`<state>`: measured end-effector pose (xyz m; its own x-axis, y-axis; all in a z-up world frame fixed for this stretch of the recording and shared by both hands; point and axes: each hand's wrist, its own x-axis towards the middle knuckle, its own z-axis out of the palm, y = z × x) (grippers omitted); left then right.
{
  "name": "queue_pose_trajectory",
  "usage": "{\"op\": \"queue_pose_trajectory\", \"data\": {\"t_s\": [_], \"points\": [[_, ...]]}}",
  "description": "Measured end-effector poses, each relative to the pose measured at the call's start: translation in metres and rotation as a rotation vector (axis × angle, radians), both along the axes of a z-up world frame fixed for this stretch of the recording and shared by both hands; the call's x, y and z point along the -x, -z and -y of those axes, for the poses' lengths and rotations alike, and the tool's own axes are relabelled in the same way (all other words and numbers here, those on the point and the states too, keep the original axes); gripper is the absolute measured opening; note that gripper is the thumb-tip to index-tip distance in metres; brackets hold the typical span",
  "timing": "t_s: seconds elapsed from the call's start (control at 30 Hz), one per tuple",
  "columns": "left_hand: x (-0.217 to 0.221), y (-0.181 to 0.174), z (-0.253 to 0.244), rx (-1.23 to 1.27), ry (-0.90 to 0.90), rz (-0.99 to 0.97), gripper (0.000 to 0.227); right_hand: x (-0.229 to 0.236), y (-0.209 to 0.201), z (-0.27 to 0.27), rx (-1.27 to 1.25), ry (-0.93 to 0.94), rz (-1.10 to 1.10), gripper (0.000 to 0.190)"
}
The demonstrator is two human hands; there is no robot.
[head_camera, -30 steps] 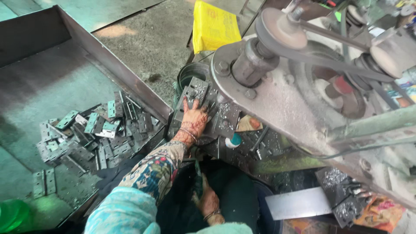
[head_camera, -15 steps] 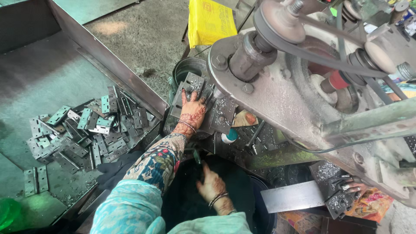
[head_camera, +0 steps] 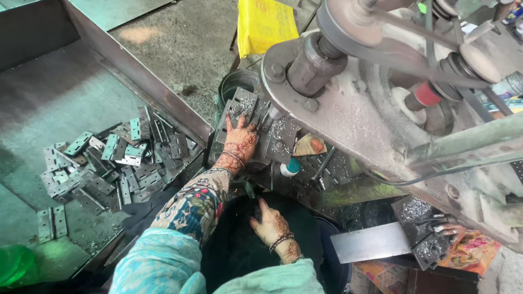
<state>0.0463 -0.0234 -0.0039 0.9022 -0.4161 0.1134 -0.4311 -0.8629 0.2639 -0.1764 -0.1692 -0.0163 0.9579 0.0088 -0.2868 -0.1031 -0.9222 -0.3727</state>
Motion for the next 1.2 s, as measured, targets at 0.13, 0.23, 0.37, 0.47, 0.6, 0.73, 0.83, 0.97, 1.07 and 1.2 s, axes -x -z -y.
{"op": "queue_pose_trajectory", "data": {"t_s": [0.13,0.23,0.37,0.47,0.6,0.73,0.83,0.97,1.07,1.2], "points": [[-0.011,-0.009,0.005,0.042,-0.005,0.060,0.041,0.003,0.014,-0.003,0.060,0.037,-0.034,0.074],[-0.011,-0.006,0.007,0.001,0.004,0.036,0.040,0.037,0.051,-0.014,-0.028,0.056,0.168,0.084],[-0.015,-0.005,0.007,0.046,-0.021,0.053,0.039,0.040,0.080,-0.009,-0.134,0.101,0.159,0.083],[-0.016,-0.002,0.011,0.067,-0.012,0.092,0.041,0.037,0.079,-0.010,-0.121,0.125,0.103,0.080],[-0.013,-0.006,0.012,0.063,-0.038,0.088,0.042,0.033,0.049,-0.013,-0.075,0.133,0.001,0.082],[0.003,-0.017,0.001,0.019,-0.005,0.103,0.041,0.012,0.009,-0.008,0.000,0.053,-0.002,0.073],[0.022,-0.029,-0.011,-0.080,0.052,0.041,0.041,-0.004,-0.012,-0.006,-0.007,0.022,-0.042,0.073],[0.071,-0.030,-0.034,-0.116,0.086,0.042,0.030,-0.010,-0.027,-0.018,0.093,0.077,-0.145,0.074],[0.093,-0.025,-0.041,0.026,0.085,0.202,0.026,-0.006,-0.035,-0.020,0.077,0.080,-0.138,0.074],[0.098,-0.022,-0.038,0.053,0.053,0.319,0.028,-0.006,-0.038,-0.021,0.047,0.081,-0.122,0.073]]}}
